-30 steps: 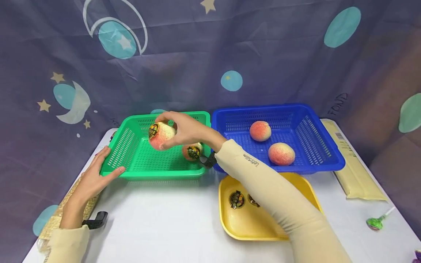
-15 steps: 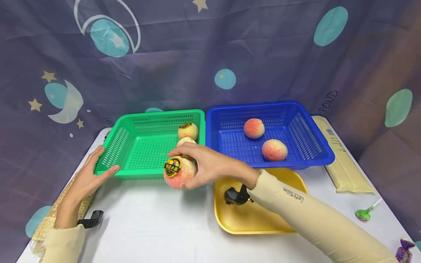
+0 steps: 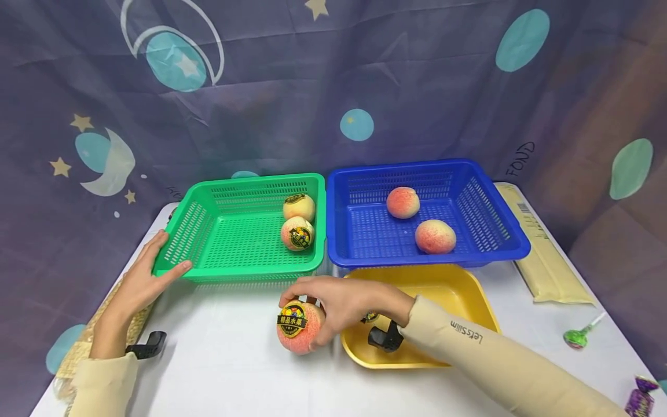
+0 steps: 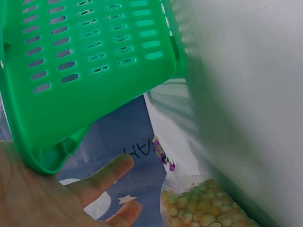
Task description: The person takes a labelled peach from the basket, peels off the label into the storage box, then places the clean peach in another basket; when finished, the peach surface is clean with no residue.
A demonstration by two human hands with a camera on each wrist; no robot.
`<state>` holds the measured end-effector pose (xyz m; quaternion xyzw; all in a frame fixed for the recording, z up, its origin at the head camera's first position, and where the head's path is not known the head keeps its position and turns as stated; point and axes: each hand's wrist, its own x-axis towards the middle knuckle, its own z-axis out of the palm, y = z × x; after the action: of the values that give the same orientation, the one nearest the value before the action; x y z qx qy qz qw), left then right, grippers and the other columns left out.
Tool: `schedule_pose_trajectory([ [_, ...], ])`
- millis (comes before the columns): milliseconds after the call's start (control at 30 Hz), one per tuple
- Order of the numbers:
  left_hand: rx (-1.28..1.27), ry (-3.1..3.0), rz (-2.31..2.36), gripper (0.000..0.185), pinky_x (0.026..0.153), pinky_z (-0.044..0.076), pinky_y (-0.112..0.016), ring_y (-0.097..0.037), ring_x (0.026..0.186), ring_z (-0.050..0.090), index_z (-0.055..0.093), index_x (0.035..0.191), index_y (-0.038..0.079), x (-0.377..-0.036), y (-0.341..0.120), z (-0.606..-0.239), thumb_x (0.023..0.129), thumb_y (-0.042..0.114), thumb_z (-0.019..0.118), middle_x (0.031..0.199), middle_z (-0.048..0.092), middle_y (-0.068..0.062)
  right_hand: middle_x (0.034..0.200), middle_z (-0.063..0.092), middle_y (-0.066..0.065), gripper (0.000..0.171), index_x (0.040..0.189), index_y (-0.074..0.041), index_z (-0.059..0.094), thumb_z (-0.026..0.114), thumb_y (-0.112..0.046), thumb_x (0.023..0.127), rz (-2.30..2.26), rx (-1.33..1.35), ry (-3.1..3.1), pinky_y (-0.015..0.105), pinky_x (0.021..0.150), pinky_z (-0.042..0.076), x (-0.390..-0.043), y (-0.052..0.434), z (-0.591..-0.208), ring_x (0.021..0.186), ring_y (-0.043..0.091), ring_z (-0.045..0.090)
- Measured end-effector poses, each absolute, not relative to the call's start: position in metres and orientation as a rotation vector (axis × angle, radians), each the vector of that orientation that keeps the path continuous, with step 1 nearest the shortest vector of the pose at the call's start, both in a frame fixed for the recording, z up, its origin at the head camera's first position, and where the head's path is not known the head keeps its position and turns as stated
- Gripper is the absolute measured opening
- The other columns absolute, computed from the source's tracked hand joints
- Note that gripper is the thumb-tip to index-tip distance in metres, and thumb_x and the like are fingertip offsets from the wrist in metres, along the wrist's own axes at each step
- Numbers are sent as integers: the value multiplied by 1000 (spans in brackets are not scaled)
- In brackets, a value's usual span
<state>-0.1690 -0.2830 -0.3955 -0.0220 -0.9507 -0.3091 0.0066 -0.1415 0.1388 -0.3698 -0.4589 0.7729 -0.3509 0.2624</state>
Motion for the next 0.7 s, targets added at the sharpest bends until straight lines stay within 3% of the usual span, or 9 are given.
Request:
schedule_pose_trajectory([
  [233,-65,-2984,-984,100,103,12,-87,-51,155,13,9,166,19,-168,-283,-394,93,58,65,174,2,-6,121,57,-8,71,131,-18,55,92,-17,70,-834,-1290,2167,27,104,47,-143,125,-387,115,7,51],
  [433,-65,-2998,-981,99,101,9,-89,-50,155,12,7,166,23,-170,-284,-393,93,59,64,174,2,-5,122,57,-4,71,129,-13,53,92,-12,69,-768,-1294,2197,26,104,47,-147,119,-394,114,9,52],
  [700,-53,-2994,-962,98,101,7,-89,-53,154,7,7,166,24,-168,-282,-393,93,59,63,174,1,-5,122,59,-5,67,130,-14,54,90,-13,73,-683,-1299,2225,27,105,47,-149,121,-389,115,8,54],
])
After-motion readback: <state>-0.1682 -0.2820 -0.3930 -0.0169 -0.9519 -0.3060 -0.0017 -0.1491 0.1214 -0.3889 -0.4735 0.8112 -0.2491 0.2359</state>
